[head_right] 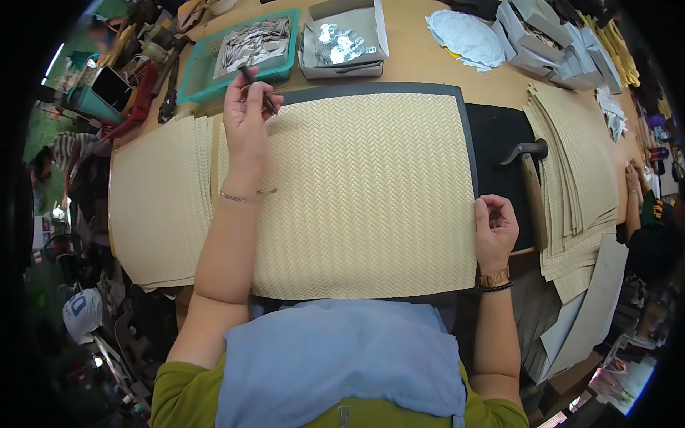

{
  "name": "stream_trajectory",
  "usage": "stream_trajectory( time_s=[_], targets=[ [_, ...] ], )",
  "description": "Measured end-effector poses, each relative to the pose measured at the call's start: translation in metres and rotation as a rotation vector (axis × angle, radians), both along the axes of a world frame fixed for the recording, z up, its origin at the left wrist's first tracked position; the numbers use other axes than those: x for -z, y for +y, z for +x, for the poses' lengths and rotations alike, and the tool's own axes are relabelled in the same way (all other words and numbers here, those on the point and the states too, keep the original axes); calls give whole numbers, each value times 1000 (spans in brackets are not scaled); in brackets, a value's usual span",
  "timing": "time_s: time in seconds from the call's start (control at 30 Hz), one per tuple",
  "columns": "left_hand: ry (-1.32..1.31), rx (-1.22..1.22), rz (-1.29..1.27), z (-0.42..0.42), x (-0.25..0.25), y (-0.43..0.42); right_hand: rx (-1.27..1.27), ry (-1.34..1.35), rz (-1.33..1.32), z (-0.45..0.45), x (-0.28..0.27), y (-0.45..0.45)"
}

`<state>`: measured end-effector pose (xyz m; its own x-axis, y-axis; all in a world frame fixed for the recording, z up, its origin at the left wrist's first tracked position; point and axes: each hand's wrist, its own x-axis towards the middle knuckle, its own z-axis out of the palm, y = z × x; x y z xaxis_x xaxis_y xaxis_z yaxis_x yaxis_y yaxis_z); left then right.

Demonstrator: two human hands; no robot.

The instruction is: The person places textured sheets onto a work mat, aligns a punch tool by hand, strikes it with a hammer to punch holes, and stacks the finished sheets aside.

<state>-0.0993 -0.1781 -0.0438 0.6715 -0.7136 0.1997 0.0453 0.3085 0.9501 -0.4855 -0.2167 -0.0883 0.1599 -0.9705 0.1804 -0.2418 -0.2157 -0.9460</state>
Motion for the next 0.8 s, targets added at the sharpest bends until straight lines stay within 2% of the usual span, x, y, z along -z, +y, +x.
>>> stream_trajectory(
  time_s=[0.13,0.23,0.43,0.8],
  targets=[
    [-206,56,175,-8,0,0,6,2,6,1,-1,0],
    [-214,109,201,-20,-10,4,14,24,14,2,-4,2],
    [-240,117,64,-26,-3,-2,13,37,12,0,-2,1],
    [-236,186,72,-36,5,-11,10,38,11,0,-3,2]
  ],
)
